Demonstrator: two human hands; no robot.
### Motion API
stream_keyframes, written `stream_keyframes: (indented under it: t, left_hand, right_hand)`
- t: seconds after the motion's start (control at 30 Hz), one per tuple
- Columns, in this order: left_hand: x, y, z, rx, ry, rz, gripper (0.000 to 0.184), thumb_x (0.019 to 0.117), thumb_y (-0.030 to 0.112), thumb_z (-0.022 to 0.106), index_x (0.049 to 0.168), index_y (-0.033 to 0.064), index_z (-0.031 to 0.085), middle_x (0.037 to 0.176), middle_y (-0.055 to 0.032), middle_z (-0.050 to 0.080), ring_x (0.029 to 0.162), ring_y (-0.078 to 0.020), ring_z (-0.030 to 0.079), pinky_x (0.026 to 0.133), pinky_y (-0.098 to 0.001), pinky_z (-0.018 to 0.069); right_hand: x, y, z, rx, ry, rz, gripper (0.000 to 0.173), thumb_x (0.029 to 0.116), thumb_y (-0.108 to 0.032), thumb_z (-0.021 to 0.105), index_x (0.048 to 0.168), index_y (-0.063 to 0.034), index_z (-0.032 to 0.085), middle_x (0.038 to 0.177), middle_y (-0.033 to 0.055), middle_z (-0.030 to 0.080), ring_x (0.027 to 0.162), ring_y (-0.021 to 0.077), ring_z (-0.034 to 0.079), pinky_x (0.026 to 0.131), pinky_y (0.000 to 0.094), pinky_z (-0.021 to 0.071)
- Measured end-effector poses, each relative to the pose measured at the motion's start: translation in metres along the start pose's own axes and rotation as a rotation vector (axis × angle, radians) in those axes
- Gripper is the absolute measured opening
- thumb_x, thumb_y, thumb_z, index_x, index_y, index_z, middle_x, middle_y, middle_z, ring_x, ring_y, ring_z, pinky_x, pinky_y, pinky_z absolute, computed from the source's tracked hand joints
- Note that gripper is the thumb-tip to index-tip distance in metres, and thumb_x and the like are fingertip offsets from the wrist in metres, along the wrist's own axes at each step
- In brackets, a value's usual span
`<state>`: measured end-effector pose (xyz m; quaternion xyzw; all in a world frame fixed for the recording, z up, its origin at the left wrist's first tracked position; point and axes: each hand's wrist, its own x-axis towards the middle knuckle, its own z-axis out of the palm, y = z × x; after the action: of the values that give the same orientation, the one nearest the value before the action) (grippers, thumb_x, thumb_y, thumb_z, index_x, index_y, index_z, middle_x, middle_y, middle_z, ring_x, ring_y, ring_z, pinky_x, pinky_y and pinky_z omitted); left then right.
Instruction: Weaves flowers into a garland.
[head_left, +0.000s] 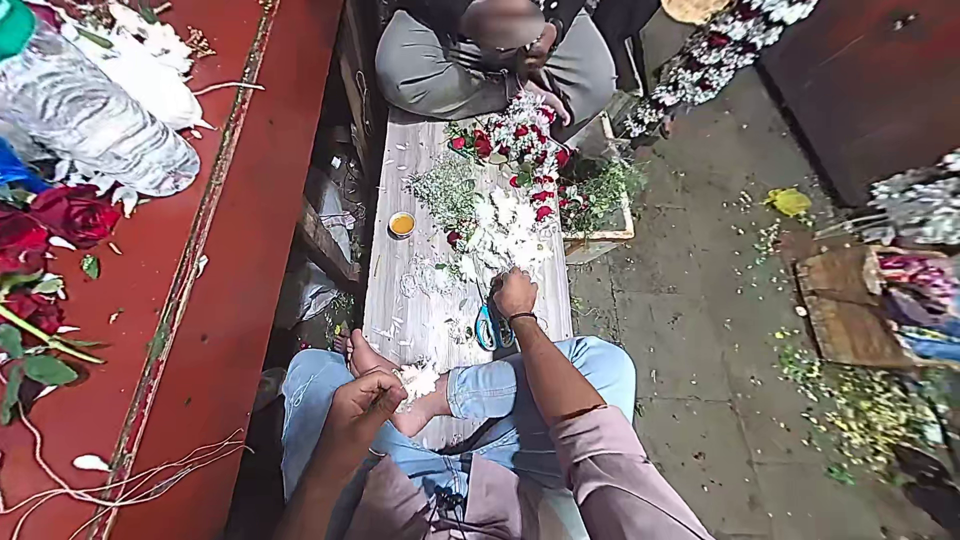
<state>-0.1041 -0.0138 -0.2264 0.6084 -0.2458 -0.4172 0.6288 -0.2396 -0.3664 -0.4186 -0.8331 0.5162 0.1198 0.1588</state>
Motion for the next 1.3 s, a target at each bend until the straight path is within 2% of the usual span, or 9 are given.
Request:
stream_keyframes:
  t: [0.13, 0.23, 0.3, 0.47, 0.7, 0.83, 0.97, 1.13, 1.3]
  left_hand:
    - [0.001, 0.009, 0.0, -0.064, 0.019, 0.019, 0.019, 0.0988, 0.025, 0.067, 0.094, 0.0075, 0.072, 0.093, -0.0027, 0.069, 0.077, -0.0103, 0.064, 0.069, -0.0253, 0.056]
    - [0.001, 0.014, -0.001, -0.116, 0.021, 0.003, 0.016, 0.1012, 0.014, 0.06, 0.098, 0.0014, 0.069, 0.085, -0.0074, 0.072, 0.06, -0.0099, 0.061, 0.057, -0.0239, 0.0533]
    - [0.003, 0.019, 0.0, -0.101, 0.037, -0.011, 0.014, 0.1025, 0.009, 0.056, 0.1, -0.0011, 0.066, 0.08, -0.0079, 0.073, 0.053, -0.0098, 0.06, 0.05, -0.0231, 0.052]
    - [0.014, 0.048, 0.007, 0.07, 0.054, 0.019, 0.013, 0.101, 0.01, 0.06, 0.1, -0.0001, 0.067, 0.069, -0.0017, 0.065, 0.055, -0.011, 0.061, 0.052, -0.0239, 0.0545]
    - [0.029, 0.085, 0.009, 0.187, 0.01, 0.061, 0.015, 0.1006, 0.015, 0.063, 0.1, 0.002, 0.071, 0.071, -0.0008, 0.068, 0.058, -0.0088, 0.063, 0.055, -0.0231, 0.0552]
    - [0.041, 0.09, 0.014, 0.185, 0.02, 0.066, 0.012, 0.0973, 0.014, 0.068, 0.098, 0.0038, 0.074, 0.079, -0.0028, 0.072, 0.067, -0.0104, 0.067, 0.065, -0.0248, 0.0578]
    - [0.044, 0.086, 0.018, 0.192, 0.04, 0.05, 0.011, 0.095, 0.014, 0.072, 0.097, 0.0044, 0.075, 0.078, -0.0041, 0.072, 0.068, -0.0121, 0.066, 0.066, -0.0261, 0.0576]
    - [0.032, 0.071, 0.025, 0.174, 0.006, 0.007, 0.014, 0.0966, 0.014, 0.069, 0.101, 0.0018, 0.074, 0.08, -0.0031, 0.071, 0.067, -0.0101, 0.066, 0.063, -0.0258, 0.0572]
    - [0.022, 0.059, 0.022, 0.177, -0.053, 0.024, 0.014, 0.0978, 0.016, 0.067, 0.098, 0.0032, 0.074, 0.08, -0.0032, 0.071, 0.067, -0.0111, 0.066, 0.063, -0.0269, 0.058]
  right_hand:
    - [-0.009, 0.006, -0.018, 0.549, 0.063, 0.057, 0.015, 0.096, -0.018, 0.065, 0.105, -0.0063, 0.066, 0.104, 0.0208, 0.065, 0.092, 0.0392, 0.065, 0.075, 0.0623, 0.0527]
    - [0.003, -0.011, -0.05, 0.884, 0.187, -0.122, 0.017, 0.096, -0.013, 0.062, 0.108, -0.0013, 0.067, 0.1, 0.0136, 0.067, 0.09, 0.023, 0.065, 0.08, 0.0447, 0.0553]
    - [0.004, -0.028, -0.078, 1.005, 0.219, -0.235, 0.015, 0.0968, -0.01, 0.06, 0.108, -0.0002, 0.065, 0.099, 0.011, 0.067, 0.091, 0.0184, 0.064, 0.083, 0.039, 0.0544]
    - [0.004, -0.067, -0.153, 1.22, 0.128, -0.421, 0.007, 0.102, -0.004, 0.051, 0.108, -0.0015, 0.055, 0.097, 0.0095, 0.072, 0.079, 0.0152, 0.066, 0.069, 0.0316, 0.0542]
    - [-0.046, -0.08, -0.223, 1.242, -0.036, -0.625, 0.008, 0.1035, -0.003, 0.047, 0.108, -0.0022, 0.053, 0.094, 0.0115, 0.072, 0.083, 0.0202, 0.071, 0.073, 0.0358, 0.0592]
    - [-0.068, -0.067, -0.235, 1.16, -0.002, -0.718, 0.01, 0.1031, -0.003, 0.045, 0.107, -0.0033, 0.054, 0.114, 0.011, 0.071, 0.1, 0.0194, 0.069, 0.079, 0.036, 0.0569]
    - [-0.068, -0.056, -0.215, 1.192, -0.077, -0.725, 0.011, 0.1026, -0.002, 0.044, 0.108, -0.003, 0.054, 0.117, 0.0132, 0.071, 0.105, 0.0232, 0.069, 0.083, 0.0396, 0.0577]
    - [-0.066, -0.059, -0.177, 1.315, 0.024, -0.481, 0.011, 0.1044, -0.004, 0.045, 0.112, -0.0028, 0.053, 0.109, 0.0131, 0.075, 0.099, 0.0245, 0.074, 0.082, 0.0424, 0.0615]
    - [-0.055, -0.066, -0.181, 1.44, 0.073, -0.509, 0.01, 0.1064, -0.004, 0.042, 0.11, -0.0033, 0.051, 0.104, 0.0154, 0.074, 0.098, 0.0274, 0.074, 0.082, 0.0443, 0.0618]
